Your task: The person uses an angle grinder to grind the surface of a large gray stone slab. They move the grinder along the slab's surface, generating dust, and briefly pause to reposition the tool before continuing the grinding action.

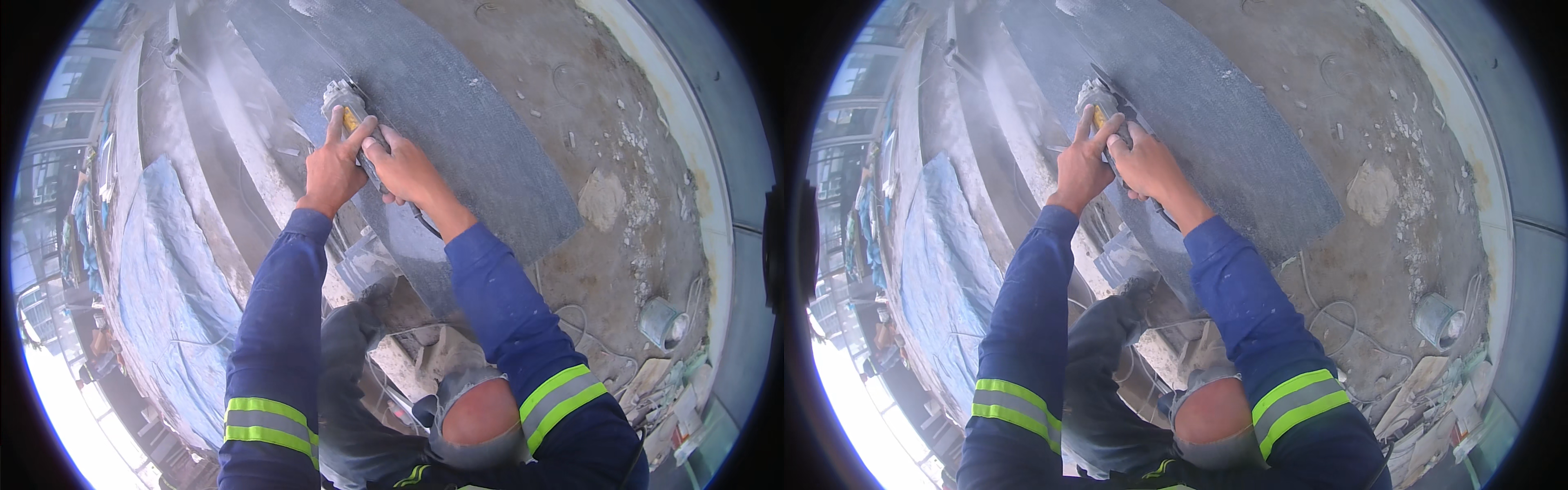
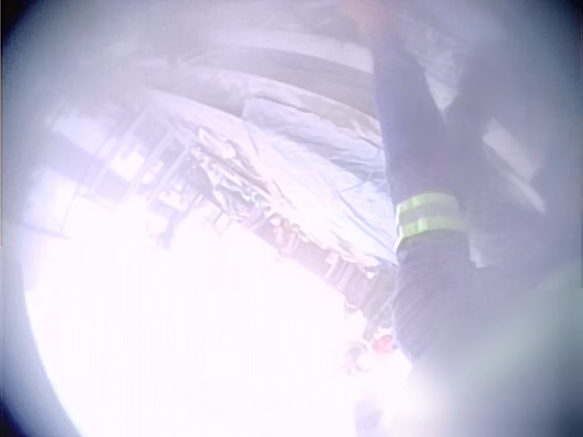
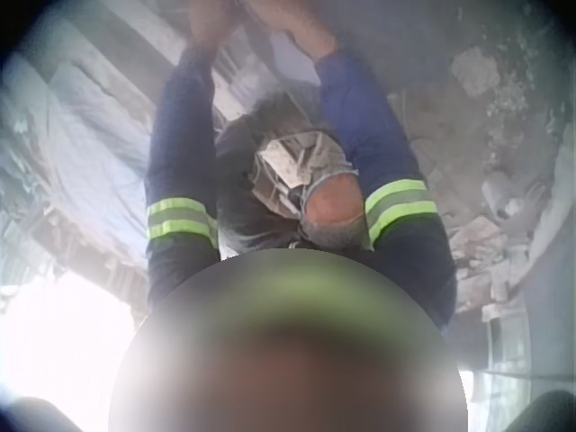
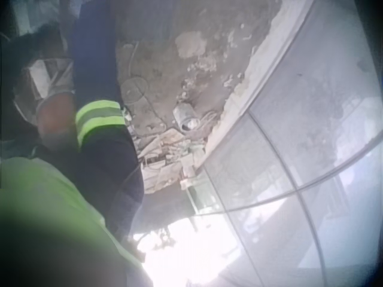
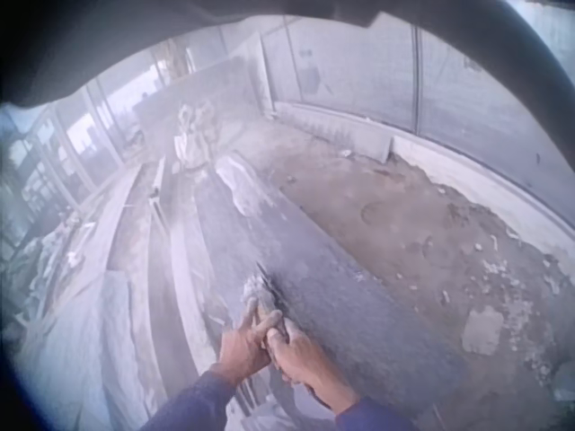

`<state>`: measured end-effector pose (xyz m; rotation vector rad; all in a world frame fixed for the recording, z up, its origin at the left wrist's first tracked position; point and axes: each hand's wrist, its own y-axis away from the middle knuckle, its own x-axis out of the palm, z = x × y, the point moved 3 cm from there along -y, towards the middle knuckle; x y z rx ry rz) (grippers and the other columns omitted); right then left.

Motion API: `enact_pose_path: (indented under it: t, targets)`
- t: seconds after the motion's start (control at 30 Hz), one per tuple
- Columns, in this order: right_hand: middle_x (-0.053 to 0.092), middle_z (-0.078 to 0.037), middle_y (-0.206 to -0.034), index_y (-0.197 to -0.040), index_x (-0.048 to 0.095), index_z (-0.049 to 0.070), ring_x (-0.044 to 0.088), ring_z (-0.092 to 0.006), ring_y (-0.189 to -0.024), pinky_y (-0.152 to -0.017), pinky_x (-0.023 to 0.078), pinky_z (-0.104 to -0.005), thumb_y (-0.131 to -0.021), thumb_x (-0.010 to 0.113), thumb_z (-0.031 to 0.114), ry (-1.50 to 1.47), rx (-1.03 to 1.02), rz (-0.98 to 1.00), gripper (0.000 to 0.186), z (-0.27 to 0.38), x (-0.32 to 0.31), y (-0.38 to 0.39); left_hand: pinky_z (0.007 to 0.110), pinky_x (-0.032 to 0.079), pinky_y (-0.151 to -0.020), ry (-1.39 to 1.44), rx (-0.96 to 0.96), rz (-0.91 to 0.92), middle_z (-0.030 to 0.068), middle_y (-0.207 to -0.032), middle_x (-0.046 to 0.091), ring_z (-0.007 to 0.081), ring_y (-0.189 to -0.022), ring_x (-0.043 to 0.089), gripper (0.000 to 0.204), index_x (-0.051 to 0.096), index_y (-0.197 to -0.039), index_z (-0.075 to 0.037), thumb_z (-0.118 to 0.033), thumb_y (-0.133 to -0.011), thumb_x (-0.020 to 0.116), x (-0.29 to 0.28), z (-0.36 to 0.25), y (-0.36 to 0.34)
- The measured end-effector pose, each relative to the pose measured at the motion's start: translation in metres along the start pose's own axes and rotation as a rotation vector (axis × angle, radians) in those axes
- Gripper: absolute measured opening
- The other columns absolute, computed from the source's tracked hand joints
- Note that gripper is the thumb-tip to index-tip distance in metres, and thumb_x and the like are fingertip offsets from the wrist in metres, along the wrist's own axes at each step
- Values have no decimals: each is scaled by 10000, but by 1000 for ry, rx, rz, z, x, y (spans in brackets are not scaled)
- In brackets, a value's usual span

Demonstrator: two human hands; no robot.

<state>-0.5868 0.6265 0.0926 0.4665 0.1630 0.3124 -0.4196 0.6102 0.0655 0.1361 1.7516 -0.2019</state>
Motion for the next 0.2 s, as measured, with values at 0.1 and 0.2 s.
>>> enact_pose_path:
  t: [0.1,0.2]
  targets:
    - [769,-246,-1134,-1698,397,-20,767,-287,-653,-601,637,-381,-1116,503,386,36,55,38,718,-5,-1,4,483,692,-857,14,-16,35,302,-1733,408,438,-1103,805,884,596,-1554,-437,-116,-775,863,5,0,4]
    - [759,-252,-1197,-1706,389,-14,776,-293,-677,-622,650,-381,-1116,505,384,62,61,59,721,1,-3,-9,480,693,-866,15,-5,2,304,-1737,400,446,-1112,801,889,591,-1557,-440,-125,-773,867,10,4,-6]
